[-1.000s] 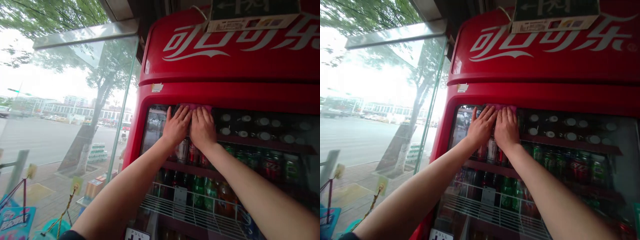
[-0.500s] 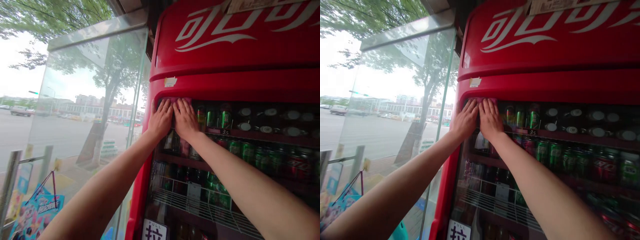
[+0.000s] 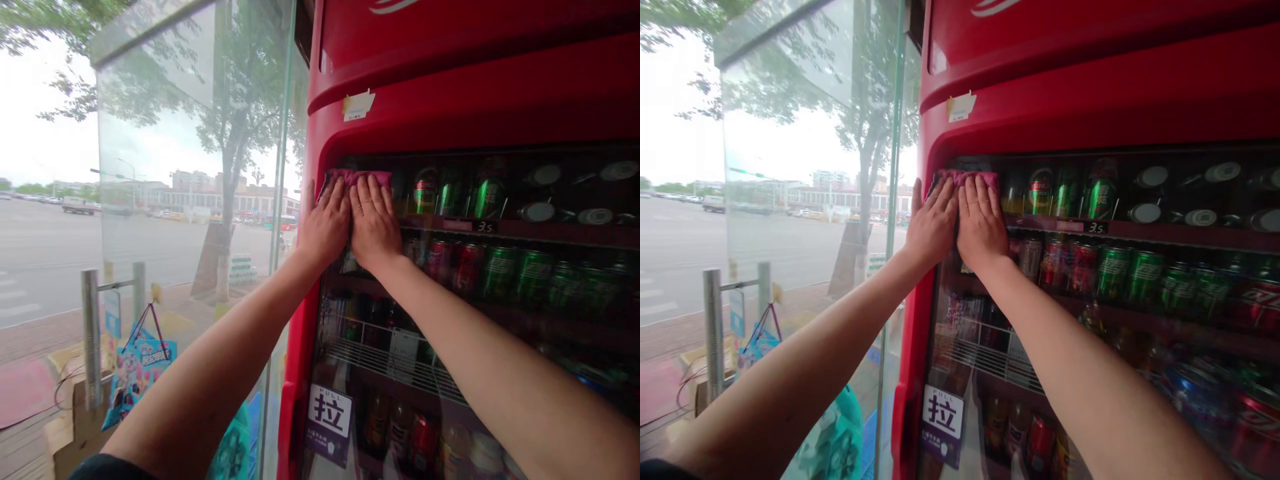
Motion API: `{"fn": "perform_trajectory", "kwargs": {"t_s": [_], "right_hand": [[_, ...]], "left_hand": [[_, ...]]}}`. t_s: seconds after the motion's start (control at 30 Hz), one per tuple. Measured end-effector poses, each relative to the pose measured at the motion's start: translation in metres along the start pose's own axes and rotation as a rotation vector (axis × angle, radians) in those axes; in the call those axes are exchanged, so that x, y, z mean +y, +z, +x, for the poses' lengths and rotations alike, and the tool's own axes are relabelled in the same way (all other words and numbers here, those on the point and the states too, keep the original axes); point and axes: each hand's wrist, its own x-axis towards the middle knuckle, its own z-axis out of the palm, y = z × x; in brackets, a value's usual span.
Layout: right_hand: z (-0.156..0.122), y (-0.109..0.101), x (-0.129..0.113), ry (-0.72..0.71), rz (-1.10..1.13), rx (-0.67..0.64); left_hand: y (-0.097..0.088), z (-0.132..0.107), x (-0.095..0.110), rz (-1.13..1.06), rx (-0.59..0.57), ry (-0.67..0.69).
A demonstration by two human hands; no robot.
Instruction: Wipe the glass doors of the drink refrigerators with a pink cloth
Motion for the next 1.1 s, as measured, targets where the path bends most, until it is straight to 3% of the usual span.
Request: {"fn": "perform_trajectory", "kwargs": {"t_s": [0.23,0.57,0.87,1.1], "right_hand": [[-0.044,0.005,-0.029,0.065,0.017,-0.016],[-0.104,0.009,-0.063,0.158,0.037,-0.131],[-0.164,0.013,-0.088,0.158,0.110,-0.169],[-0.179,0.007,-0.099,0.151,0.080,-0.276]], "left_hand": [[-0.003,-0.044,0.011,-0.012,-0.056,0.012],[0.009,-0.112,0.029,-0.034,-0.076,-0.032],[0.011,-0.176,0.048,-0.007,-0.156,-0.064],[0.010,-0.198,0.058,-0.019,-0.193,-0.114]]}}
